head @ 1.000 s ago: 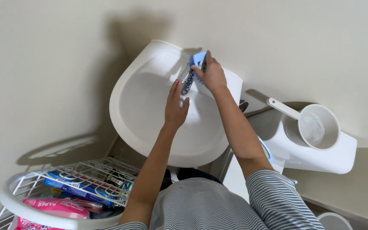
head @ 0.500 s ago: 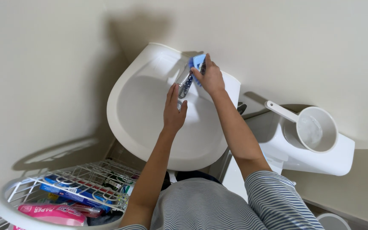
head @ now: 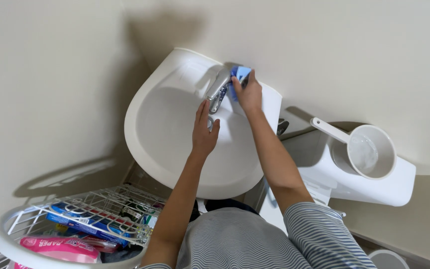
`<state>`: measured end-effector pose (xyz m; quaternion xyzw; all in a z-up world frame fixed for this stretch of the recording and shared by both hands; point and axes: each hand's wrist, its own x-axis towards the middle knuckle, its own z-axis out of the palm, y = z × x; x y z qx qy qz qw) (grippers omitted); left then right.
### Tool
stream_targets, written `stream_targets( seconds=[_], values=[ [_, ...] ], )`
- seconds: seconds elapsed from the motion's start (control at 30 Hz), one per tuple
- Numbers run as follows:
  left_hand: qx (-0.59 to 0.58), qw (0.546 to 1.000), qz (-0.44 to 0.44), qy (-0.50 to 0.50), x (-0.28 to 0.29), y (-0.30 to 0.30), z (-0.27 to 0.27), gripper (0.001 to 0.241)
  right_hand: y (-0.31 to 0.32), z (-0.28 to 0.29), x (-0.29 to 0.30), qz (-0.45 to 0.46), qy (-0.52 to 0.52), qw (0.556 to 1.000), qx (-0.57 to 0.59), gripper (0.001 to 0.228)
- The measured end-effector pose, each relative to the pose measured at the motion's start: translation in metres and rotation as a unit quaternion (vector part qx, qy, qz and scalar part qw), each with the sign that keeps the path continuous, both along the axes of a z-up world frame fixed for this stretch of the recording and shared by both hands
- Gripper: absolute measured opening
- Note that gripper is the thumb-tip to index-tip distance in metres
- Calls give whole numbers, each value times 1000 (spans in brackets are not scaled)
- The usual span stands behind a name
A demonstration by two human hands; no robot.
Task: Cleaning and scrubbing a bathroom sink and faucet with a sponge.
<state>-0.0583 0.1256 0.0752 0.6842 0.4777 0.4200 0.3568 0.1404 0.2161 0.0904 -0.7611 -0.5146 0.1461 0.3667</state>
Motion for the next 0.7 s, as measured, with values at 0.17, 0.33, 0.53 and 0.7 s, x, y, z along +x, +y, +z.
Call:
stream_targets(
  seconds=[0.17, 0.33, 0.53, 0.7],
  values=[
    [-19, 999, 8, 26, 2, 4, -43, 68, -44, -27, -30, -20, 86, 996, -31, 84],
    [-82, 996, 3, 39, 2, 1, -35, 66, -65, -35, -40, 141, 9, 987, 77, 88],
    [-33, 999, 9, 40, 0, -5, -39, 67, -45, -21, -43, 41, 61, 996, -51, 85],
    [-59, 998, 7, 38, 2, -6, -33, 68, -66, -35, -40, 124, 67, 989, -49, 85]
  ],
)
